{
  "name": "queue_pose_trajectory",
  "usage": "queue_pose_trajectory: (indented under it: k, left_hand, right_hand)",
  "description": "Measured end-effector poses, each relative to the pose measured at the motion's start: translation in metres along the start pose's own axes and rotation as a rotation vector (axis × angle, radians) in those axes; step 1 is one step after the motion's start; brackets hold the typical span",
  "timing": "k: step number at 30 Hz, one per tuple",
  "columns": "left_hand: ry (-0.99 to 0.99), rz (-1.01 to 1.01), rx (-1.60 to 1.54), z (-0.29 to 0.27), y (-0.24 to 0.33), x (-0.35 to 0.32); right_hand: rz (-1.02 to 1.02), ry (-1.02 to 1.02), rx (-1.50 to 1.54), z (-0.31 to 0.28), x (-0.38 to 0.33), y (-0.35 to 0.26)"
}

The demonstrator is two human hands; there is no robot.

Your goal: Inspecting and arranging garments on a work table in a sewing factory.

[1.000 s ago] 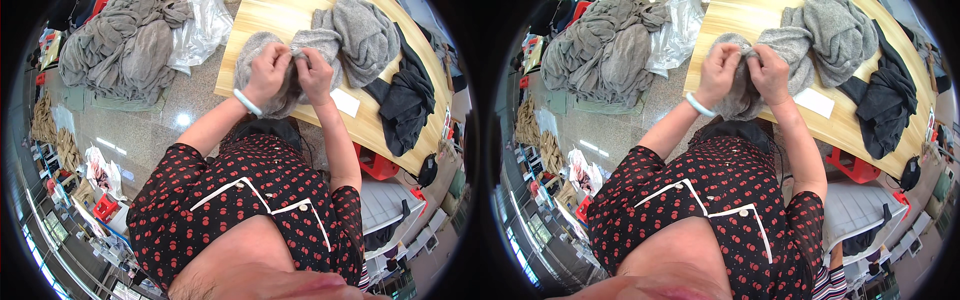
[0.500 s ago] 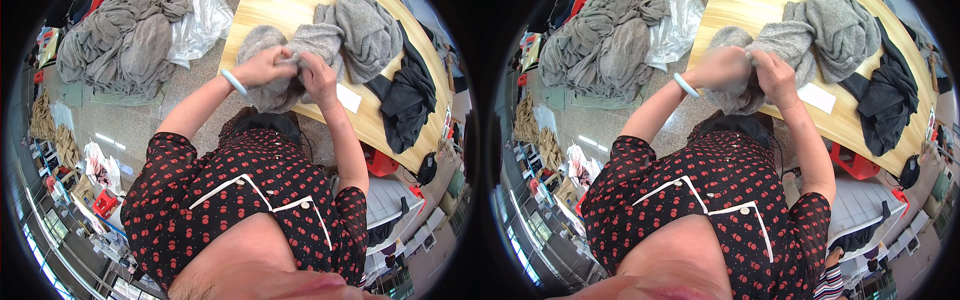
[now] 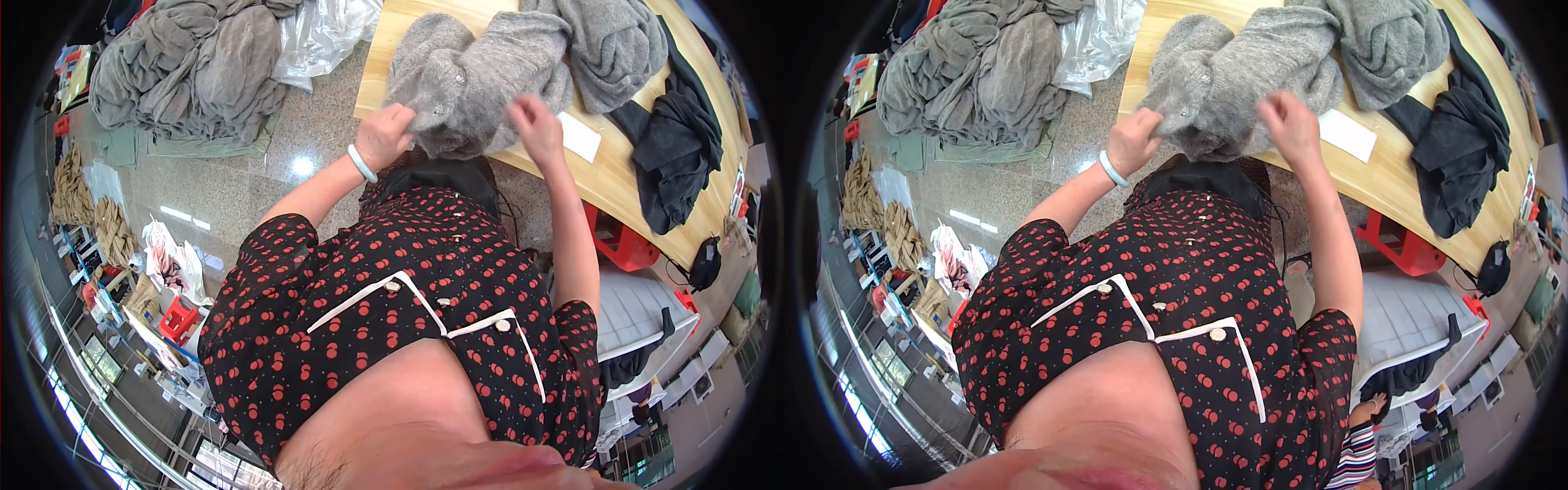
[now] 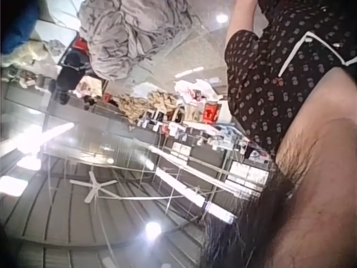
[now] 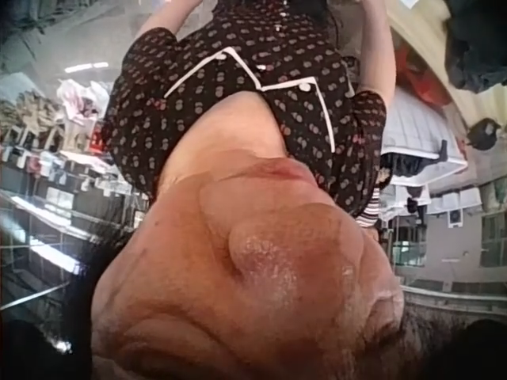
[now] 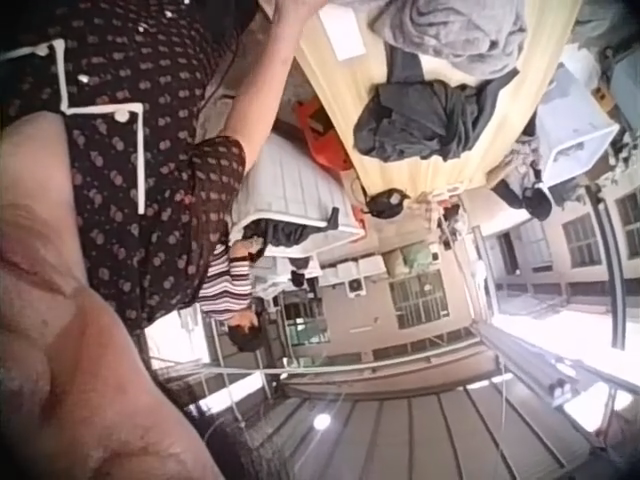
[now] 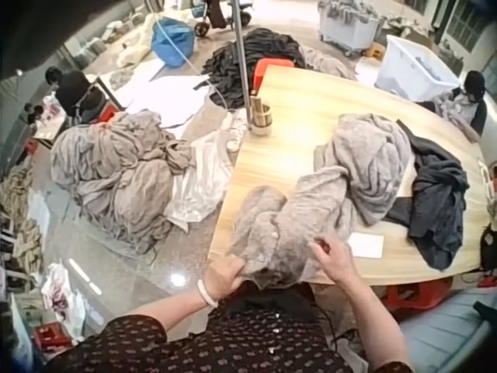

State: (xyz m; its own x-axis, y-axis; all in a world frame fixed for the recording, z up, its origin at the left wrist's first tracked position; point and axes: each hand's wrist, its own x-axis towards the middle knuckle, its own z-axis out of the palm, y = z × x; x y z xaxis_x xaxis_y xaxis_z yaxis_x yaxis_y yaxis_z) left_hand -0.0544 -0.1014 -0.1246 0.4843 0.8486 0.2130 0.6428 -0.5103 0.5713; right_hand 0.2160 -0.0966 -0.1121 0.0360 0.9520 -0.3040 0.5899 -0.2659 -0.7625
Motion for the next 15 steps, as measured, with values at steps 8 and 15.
queue_pose_trajectory:
  k: [8,15]
  left_hand:
    - [0.03,0.158,-0.103,0.012,0.025,0.009]
    - [0.197,0.042,-0.134,-0.018,0.009,0.034]
  right_hand:
    - [-0.03,-0.073,-0.18,0.032,0.065,-0.031]
    - [-0.161,0.436,1.029,-0.06,0.026,-0.048]
